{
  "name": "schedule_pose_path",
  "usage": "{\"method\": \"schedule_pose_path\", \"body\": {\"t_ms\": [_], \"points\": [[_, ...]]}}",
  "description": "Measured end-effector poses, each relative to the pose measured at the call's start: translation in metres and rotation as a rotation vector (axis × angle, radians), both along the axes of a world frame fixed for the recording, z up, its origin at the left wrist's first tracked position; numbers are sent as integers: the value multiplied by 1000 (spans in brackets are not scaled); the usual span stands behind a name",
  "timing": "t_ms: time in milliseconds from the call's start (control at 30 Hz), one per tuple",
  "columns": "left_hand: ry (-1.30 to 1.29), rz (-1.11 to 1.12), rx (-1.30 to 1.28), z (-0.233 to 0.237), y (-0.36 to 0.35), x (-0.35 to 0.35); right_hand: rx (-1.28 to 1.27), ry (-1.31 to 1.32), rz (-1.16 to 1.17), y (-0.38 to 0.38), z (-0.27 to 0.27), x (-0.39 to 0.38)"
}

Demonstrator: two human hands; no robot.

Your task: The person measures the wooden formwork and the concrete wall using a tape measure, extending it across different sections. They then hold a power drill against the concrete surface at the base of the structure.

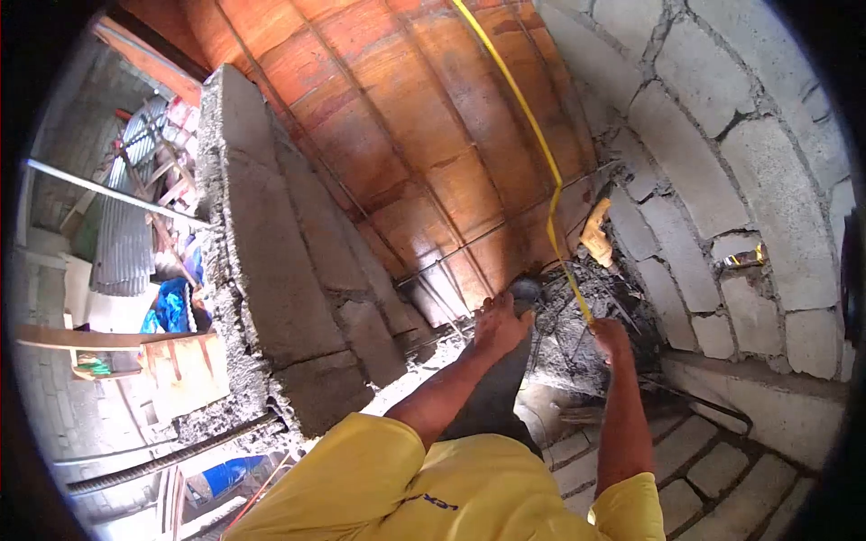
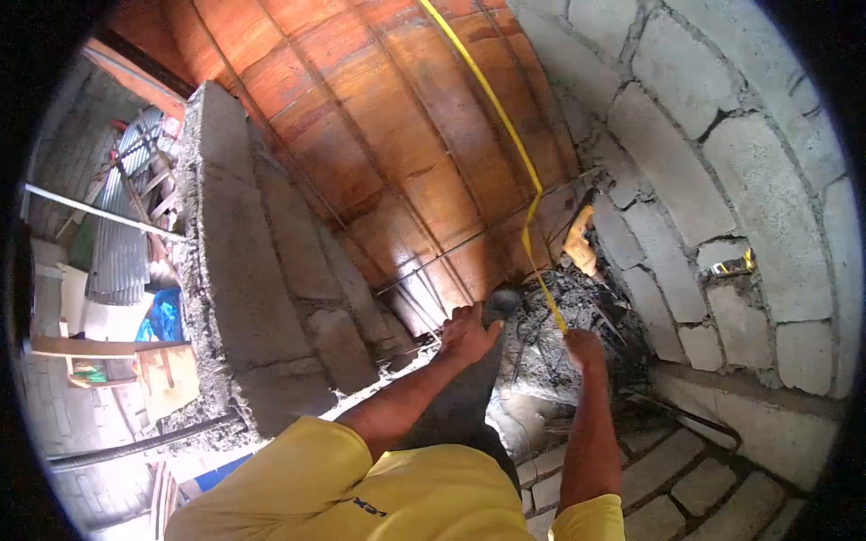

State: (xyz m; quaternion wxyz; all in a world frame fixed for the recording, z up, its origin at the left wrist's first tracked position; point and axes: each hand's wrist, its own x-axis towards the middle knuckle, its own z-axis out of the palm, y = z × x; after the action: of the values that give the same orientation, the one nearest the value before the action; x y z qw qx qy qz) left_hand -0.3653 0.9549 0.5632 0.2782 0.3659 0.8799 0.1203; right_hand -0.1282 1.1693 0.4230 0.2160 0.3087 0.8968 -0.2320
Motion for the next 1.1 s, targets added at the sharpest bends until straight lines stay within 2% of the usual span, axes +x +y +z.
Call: {"method": "schedule_pose_path", "body": {"t_ms": [67, 100, 200, 233, 300, 400, 467, 533, 700, 767, 833, 933, 967, 1000, 1033, 1067, 1100], "points": [[-20, -17, 34, -2, 3, 0, 42, -67, -361, -10, 32, -9], [-5, 10, 37, -6, 3, 1, 57, -126, -487, -24, 89, -29], [-10, 22, 48, -2, 4, -1, 117, -66, -521, -20, 77, -15], [-20, 23, 33, 0, 4, -1, 132, -71, -531, -23, 87, -15], [-28, 39, 47, -2, 4, 0, 78, -33, -738, -33, 118, -19], [-5, 44, 68, -4, 1, -1, 141, 53, -773, -42, 105, -4], [-50, 44, 14, 0, 3, -2, 96, 26, -795, -51, 115, -1], [-15, 42, 30, -5, 3, 0, 99, 94, -922, -68, 125, 4], [-17, 35, 68, 4, 5, 4, 166, 127, -960, -89, 100, 36], [-5, -2, 24, -3, 7, 5, 178, 145, -934, -95, 115, 36], [-1, -24, 69, -7, 6, 9, 137, 165, -1048, -100, 132, 32], [46, 23, 120, -12, 3, 15, 159, 172, -957, -97, 124, 42], [81, -32, 53, -12, 5, 12, 154, 151, -877, -91, 120, 45], [97, -45, 91, -14, 3, 11, 153, 133, -793, -89, 118, 44], [52, 5, 129, -4, 2, 11, 161, 203, -849, -95, 134, 37], [60, 52, 146, -2, 1, 14, 231, 138, -667, -88, 119, 42], [109, -25, 130, -10, -1, 11, 383, 126, -314, -78, 83, 58]]}}
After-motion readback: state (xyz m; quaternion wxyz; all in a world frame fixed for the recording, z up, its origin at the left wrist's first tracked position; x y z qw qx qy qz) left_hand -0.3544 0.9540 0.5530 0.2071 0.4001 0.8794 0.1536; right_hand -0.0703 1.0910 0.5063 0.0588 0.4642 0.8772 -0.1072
